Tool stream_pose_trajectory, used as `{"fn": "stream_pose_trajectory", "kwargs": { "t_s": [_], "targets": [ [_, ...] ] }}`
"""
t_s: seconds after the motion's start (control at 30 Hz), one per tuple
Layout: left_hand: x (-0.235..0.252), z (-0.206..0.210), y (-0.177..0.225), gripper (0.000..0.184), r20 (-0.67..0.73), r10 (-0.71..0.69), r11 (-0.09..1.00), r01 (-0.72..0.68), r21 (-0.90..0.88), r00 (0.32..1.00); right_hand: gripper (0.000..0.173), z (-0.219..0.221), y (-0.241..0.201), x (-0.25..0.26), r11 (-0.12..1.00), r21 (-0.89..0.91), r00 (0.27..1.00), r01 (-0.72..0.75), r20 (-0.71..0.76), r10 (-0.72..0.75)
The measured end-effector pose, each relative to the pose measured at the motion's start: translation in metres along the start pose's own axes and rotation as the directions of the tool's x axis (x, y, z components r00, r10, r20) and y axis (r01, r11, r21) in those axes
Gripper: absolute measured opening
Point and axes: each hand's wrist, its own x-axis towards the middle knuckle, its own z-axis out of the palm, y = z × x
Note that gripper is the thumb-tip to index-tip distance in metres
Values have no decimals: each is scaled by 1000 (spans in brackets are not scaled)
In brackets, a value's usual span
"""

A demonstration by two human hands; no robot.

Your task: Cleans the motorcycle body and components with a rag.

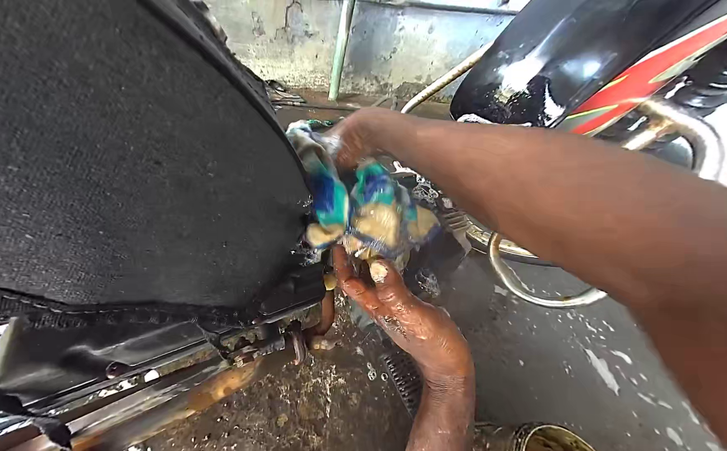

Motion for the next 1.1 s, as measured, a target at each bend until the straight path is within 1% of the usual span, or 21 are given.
{"fn": "stream_pose_trajectory", "kwargs": {
  "t_s": [0.03, 0.07, 0.1, 0.13, 0.17, 0.2, 0.23, 0.3, 0.33, 0.37, 0.43, 0.5, 0.57, 0.63, 0.73, 0.8, 0.87, 0.9, 0.97, 1.03, 1.1],
  "targets": [
    [2, -1, 1, 55, 21, -28, 999, 28, 29, 999, 27, -12, -6, 0, 989, -147, 997, -29, 72, 40],
    [3, 0, 3, 54, 13, -39, 998, 39, 40, 999, 28, -18, -9, 2, 973, -228, 993, -24, 110, 50],
    [3, 2, 6, 51, -12, -30, 999, 31, 34, 999, 27, -15, -9, 0, 979, -205, 994, -14, 101, 36],
    [3, 1, 7, 49, -14, -26, 999, 26, 19, 1000, 22, -3, -8, -5, 997, -73, 999, -13, 45, 17],
    [4, 1, 5, 46, -17, -34, 999, 34, 10, 999, 17, 12, -9, -15, 994, 106, 998, -9, -60, 15],
    [5, -1, 1, 45, -41, -59, 998, 60, 17, 997, 17, 27, -15, -26, 978, 207, 983, -5, -176, 42],
    [7, -3, -1, 46, -88, -103, 994, 105, 24, 991, 23, 41, -27, -38, 972, 232, 958, -29, -271, 93],
    [10, -11, -2, 47, -158, -230, 973, 231, -11, 960, 40, 68, -61, -57, 968, 151, 892, -198, -380, 242],
    [13, -14, -3, 44, -194, -262, 965, 263, -24, 945, 48, 83, -73, -60, 963, 83, 854, -258, -447, 268],
    [14, -18, -3, 43, -188, -291, 956, 290, -36, 938, 55, 94, -80, -62, 956, 48, 843, -290, -459, 278],
    [13, -24, 2, 43, -154, -338, 941, 337, -30, 929, 54, 103, -83, -68, 960, 107, 839, -258, -469, 277],
    [9, -24, 10, 42, -109, -353, 930, 361, 65, 929, 43, 94, -70, -81, 952, 280, 821, -127, -508, 259],
    [1, -22, 22, 49, 36, -341, 923, 327, 204, 939, 44, 73, -37, -97, 904, 426, 843, 9, -489, 223],
    [-3, -14, 28, 54, 139, -294, 915, 236, 328, 946, 47, 49, -7, -122, 876, 477, 849, 68, -489, 200],
    [-7, -1, 28, 61, 206, -222, 874, 101, 476, 953, 38, 22, 15, -162, 946, 324, 841, -37, -501, 204],
    [-19, 6, 28, 65, 267, -219, 874, 67, 481, 938, 35, 16, 16, -172, 959, 231, 817, -165, -513, 264],
    [-32, 13, 21, 62, 319, -252, 900, 101, 423, 914, 40, 15, 16, -166, 910, 247, 767, -334, -490, 414],
    [-38, 16, 14, 63, 332, -287, 910, 148, 386, 899, 41, 17, 17, -157, 888, 265, 761, -376, -459, 459],
    [-46, 14, -3, 69, 328, -368, 903, 251, 347, 870, 36, 33, 20, -123, 905, 291, 831, -310, -380, 407],
    [-46, 3, -16, 71, 288, -414, 889, 317, 329, 864, 28, 53, 16, -78, 899, 385, 898, -206, -291, 331],
    [-38, -1, -23, 63, 191, -393, 903, 339, 264, 900, 26, 60, 16, -51, 876, 469, 920, -110, -287, 269]
  ]
}}
